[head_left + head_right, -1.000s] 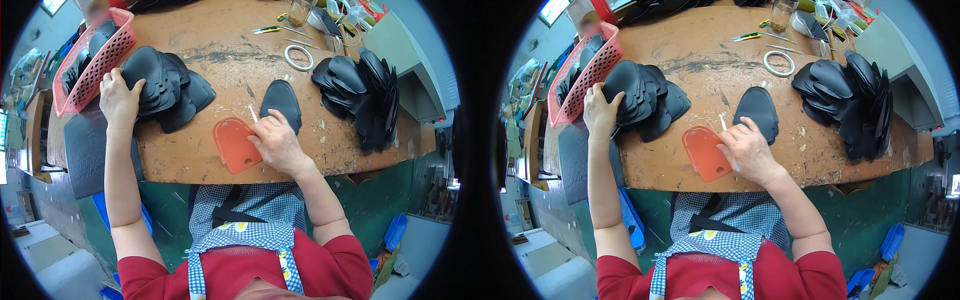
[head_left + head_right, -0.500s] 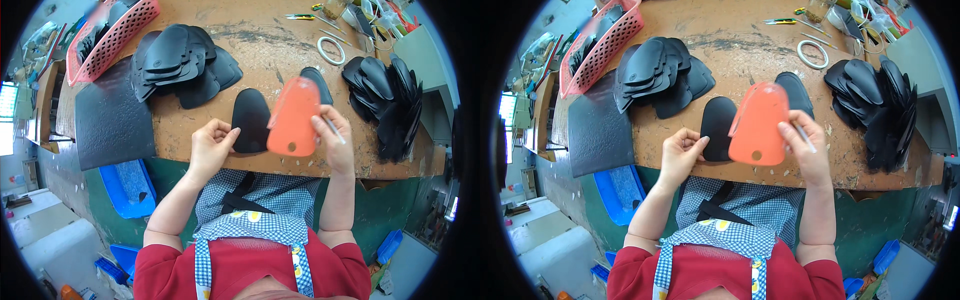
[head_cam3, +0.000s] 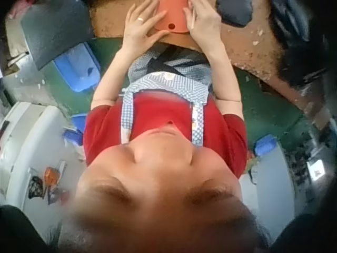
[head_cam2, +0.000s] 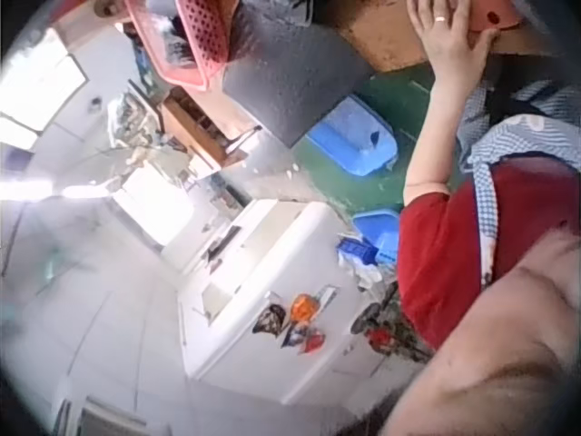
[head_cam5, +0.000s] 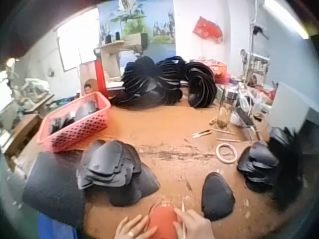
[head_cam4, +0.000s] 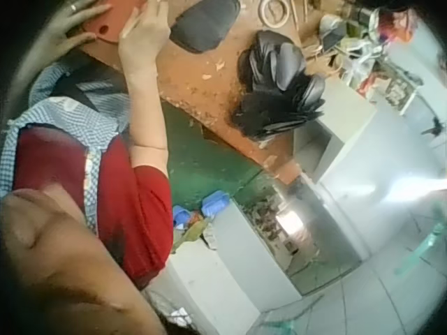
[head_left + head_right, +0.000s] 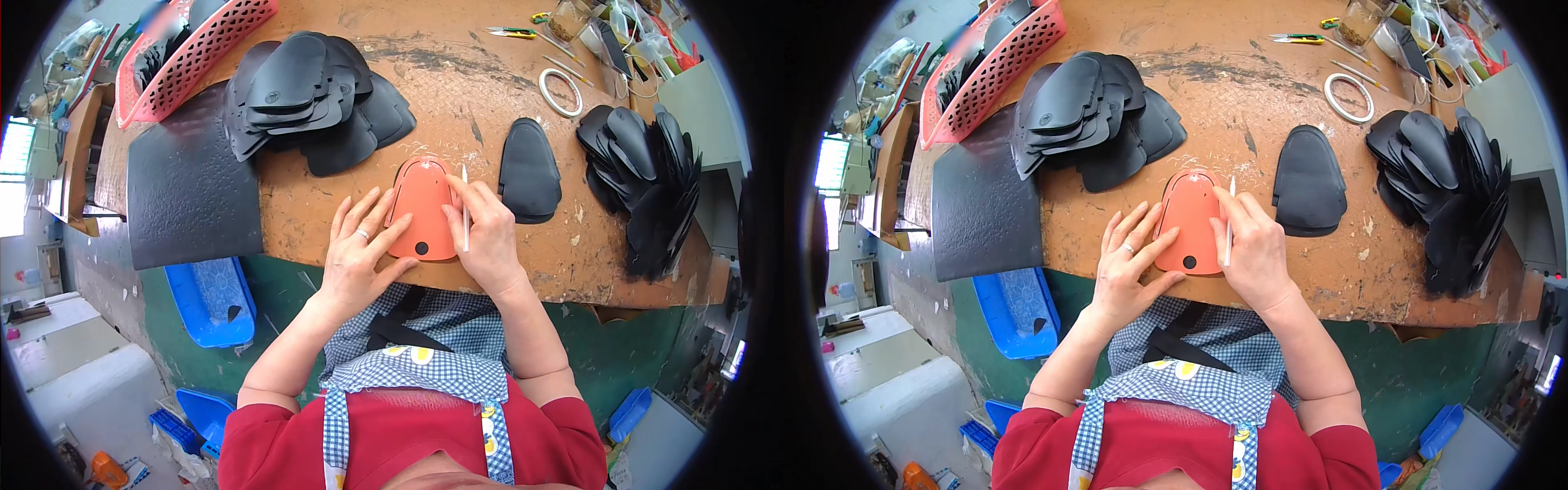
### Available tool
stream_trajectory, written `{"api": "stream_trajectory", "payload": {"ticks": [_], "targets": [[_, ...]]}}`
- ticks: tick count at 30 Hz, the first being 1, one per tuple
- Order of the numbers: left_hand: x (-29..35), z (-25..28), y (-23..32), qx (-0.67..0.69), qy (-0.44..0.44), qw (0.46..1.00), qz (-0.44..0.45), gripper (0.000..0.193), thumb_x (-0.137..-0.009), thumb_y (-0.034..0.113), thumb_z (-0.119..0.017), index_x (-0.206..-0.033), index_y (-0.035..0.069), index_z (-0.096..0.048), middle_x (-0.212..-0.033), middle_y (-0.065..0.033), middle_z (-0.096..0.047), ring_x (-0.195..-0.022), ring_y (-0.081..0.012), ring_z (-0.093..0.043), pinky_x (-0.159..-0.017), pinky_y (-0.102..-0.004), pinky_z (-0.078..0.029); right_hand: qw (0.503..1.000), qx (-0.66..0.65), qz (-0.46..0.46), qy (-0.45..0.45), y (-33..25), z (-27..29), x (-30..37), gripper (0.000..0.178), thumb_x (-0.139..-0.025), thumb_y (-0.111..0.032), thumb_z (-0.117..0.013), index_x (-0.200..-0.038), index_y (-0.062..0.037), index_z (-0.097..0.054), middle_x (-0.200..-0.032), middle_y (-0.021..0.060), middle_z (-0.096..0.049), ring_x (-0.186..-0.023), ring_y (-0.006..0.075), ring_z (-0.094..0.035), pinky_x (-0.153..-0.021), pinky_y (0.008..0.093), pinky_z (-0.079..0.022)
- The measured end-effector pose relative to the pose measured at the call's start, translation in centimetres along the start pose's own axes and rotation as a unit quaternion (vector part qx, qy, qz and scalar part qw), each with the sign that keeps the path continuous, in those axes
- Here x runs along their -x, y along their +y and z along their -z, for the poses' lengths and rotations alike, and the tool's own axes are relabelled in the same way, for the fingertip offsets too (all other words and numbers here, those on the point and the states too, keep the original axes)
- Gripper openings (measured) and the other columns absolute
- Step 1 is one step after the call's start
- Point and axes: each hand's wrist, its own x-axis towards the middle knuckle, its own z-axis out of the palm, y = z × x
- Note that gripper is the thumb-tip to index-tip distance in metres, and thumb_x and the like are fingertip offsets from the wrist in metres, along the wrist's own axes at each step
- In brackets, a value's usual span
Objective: Manually tracing or marking shoe components on a workbench.
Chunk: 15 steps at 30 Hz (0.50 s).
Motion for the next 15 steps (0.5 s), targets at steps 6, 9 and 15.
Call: {"api": "stream_trajectory", "payload": {"ticks": [6,9,15], "targets": [[0.52,-0.57,-0.48,0.004,0.008,1.0,-0.007,0.064,-0.075,0.025,-0.091,-0.135,0.014,-0.072,-0.154,-0.0154,-0.058,-0.148,-0.0362,-0.049,-0.124,-0.0556,-0.032,1.0,-0.011,-0.011,-0.015,0.19,0.1,-0.48,0.044,-0.092,-0.003,-0.072,-0.134,0.0016,-0.064,-0.095,0.0158,-0.063,-0.081,0.0327,-0.069,-0.072,0.0414,-0.056],[0.61,-0.66,-0.43,0.009,0.029,1.0,-0.008,0.063,-0.075,0.025,-0.091,-0.135,0.014,-0.072,-0.152,-0.015,-0.06,-0.147,-0.0358,-0.05,-0.123,-0.0551,-0.034,0.999,-0.004,-0.018,-0.026,0.17,0.47,-0.71,0.043,-0.092,-0.004,-0.072,-0.134,0.0015,-0.064,-0.096,0.0166,-0.064,-0.082,0.034,-0.069,-0.072,0.0417,-0.057],[0.57,-0.5,-0.18,0.01,0.023,1.0,0.003,0.063,-0.075,0.026,-0.092,-0.134,0.014,-0.073,-0.152,-0.0148,-0.061,-0.146,-0.0348,-0.051,-0.123,-0.0544,-0.034,0.999,0.019,-0.006,-0.04,0.07,0.39,-0.62,0.039,-0.094,-0.005,-0.071,-0.132,0.0013,-0.065,-0.099,0.0177,-0.064,-0.08,0.0368,-0.069,-0.071,0.0436,-0.057]]}}
